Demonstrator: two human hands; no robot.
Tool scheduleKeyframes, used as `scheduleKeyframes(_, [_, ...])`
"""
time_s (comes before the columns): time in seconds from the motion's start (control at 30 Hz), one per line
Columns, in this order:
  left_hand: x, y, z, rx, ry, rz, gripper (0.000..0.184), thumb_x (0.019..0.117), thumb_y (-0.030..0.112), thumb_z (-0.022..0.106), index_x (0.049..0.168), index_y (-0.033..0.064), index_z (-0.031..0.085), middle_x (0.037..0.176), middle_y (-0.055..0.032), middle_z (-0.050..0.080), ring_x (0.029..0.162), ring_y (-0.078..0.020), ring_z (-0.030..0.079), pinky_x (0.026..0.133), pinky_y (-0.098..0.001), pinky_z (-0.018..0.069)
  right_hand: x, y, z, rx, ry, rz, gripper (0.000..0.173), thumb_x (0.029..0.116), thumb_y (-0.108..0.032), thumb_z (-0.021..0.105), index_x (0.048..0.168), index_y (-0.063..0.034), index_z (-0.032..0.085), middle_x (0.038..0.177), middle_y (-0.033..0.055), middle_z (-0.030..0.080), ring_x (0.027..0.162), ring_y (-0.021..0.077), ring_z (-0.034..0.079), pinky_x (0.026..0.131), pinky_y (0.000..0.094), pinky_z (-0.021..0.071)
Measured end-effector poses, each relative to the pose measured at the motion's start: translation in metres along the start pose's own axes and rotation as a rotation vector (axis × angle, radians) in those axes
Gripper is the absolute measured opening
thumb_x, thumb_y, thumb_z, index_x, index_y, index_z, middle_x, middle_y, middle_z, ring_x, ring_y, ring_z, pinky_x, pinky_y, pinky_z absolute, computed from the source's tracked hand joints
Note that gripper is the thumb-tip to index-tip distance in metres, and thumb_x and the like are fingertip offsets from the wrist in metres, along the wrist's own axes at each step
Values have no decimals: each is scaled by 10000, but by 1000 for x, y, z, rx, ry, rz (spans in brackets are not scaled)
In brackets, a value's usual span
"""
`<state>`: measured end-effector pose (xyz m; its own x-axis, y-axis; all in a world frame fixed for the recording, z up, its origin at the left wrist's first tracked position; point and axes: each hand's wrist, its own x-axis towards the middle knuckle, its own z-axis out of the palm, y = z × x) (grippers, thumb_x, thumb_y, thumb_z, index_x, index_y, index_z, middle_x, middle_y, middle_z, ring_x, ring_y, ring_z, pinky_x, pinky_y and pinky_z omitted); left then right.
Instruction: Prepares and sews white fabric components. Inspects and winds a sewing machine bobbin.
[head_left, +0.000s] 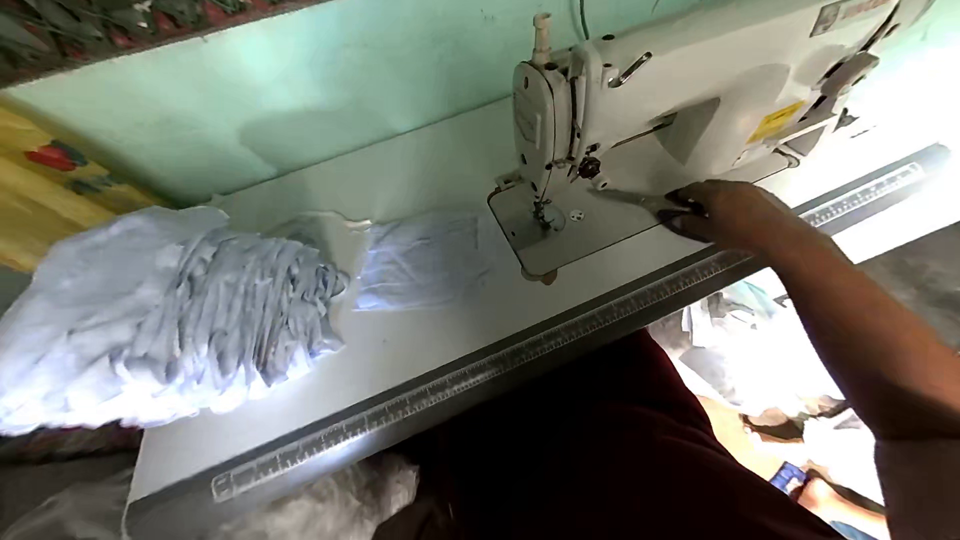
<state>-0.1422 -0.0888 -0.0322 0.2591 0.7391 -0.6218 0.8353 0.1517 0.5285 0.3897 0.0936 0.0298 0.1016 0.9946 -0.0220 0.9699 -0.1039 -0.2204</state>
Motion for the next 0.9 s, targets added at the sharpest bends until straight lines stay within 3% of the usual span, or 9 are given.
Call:
scheduleKeyframes(0.07, [-4,12,-7,-110,211,279,240,1038,213,563,1096,33,711,962,-92,715,846,-198,688,797,-427,579,10,8,3,28,41,-13,362,1009,-201,661,1324,-24,631,1248,294,627,1131,527,620,903,748,476])
scheduleKeyframes(0.13, [2,28,-18,-254,318,554,291,1062,360,521,1197,167,692,1102,48,705,945,-47,666,839,-266,579,11,1,4,33,99,-62,371,1008,-159,652,1338,6,609,1317,323,587,1214,570,557,946,773,433])
scheduleKeyframes(0.2, [10,53,-32,-288,363,723,307,1084,352,468,1238,188,678,1138,57,695,950,-31,660,835,-236,576,1,-23,5,89,209,-188,342,999,-130,651,1289,48,625,1331,339,577,1251,594,509,969,776,390])
scheduleKeyframes(0.27, [18,78,-44,-256,375,801,313,1098,270,447,1284,136,661,1168,29,696,984,-47,668,875,-253,581,-20,-59,10,296,281,-409,348,994,-160,646,1271,50,632,1301,307,600,1222,524,561,992,698,451])
scheduleKeyframes(0.4, [36,111,-58,-213,384,874,368,1070,167,488,1418,72,557,1222,-30,710,1035,-91,691,918,-283,584,-54,-149,41,864,7,-836,607,915,-308,712,1413,-8,538,1406,135,601,1254,212,609,1022,408,542])
scheduleKeyframes(0.53, [45,126,-60,-139,465,873,484,1037,110,540,1516,108,472,1225,-32,720,1046,-118,701,924,-303,593,-62,-207,68,1223,-415,-1045,628,901,-175,703,1439,33,453,1346,135,600,1171,120,617,990,297,541])
scheduleKeyframes(0.63, [45,129,-57,-63,584,858,498,1017,79,570,1508,111,489,1243,-19,718,1074,-102,699,938,-297,596,-64,-216,71,1362,-621,-995,535,920,-111,640,1409,10,459,1285,112,619,1111,82,641,960,257,551])
scheduleKeyframes(0.73, [46,129,-53,30,678,819,560,996,61,582,1538,102,446,1284,-21,709,1113,-89,694,951,-306,593,-65,-216,67,1437,-587,-921,466,938,-121,647,1372,-2,529,1320,111,610,1129,120,652,946,296,579])
scheduleKeyframes(0.9, [50,138,-47,-51,657,728,745,968,64,647,1614,114,279,1165,-20,749,978,-53,725,893,-263,599,-63,-219,63,1453,-234,-791,100,989,-115,623,1022,-37,675,1068,53,653,895,90,658,749,252,582])
